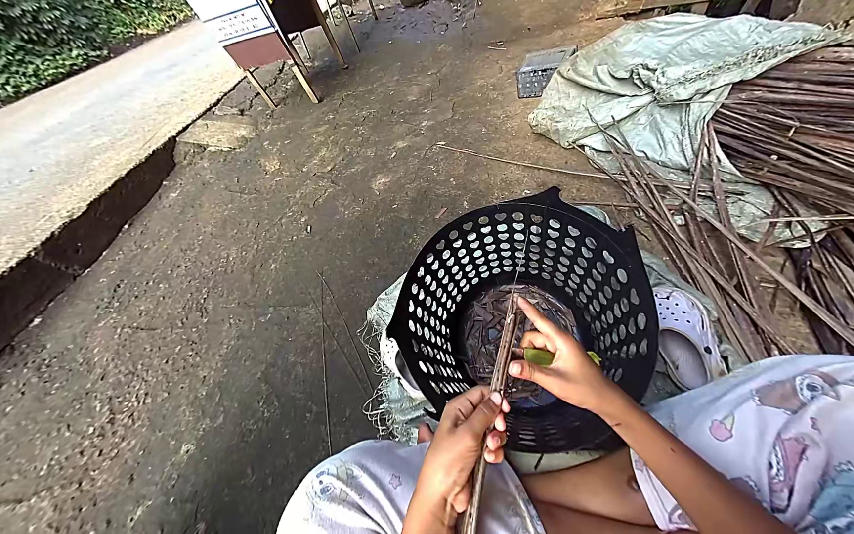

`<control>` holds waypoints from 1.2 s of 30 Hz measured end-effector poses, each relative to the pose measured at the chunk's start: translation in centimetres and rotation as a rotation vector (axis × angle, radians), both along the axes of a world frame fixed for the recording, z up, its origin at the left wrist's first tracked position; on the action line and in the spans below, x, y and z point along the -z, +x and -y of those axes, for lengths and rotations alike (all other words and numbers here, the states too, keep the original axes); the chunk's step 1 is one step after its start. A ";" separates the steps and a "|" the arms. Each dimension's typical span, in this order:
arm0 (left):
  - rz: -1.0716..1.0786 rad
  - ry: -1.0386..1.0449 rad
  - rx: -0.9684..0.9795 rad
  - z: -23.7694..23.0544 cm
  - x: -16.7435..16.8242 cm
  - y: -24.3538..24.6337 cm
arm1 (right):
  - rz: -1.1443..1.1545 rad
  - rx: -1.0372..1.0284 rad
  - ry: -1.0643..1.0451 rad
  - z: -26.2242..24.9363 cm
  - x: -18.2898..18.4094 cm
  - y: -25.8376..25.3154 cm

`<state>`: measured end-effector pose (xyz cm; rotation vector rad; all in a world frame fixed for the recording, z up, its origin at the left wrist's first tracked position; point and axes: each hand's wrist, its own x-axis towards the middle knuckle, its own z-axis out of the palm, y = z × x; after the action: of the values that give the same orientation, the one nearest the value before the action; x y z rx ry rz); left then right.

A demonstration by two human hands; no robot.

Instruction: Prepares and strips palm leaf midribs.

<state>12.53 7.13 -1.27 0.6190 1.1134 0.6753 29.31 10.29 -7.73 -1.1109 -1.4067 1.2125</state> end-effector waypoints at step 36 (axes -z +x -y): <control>0.181 -0.144 -0.052 -0.2 0.7 -0.3 | 0.067 0.045 0.295 -1.0 1.3 -0.4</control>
<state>12.23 7.37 -1.92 0.3992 1.0020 0.6760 28.87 11.25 -9.08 -0.9779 -1.5456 0.9072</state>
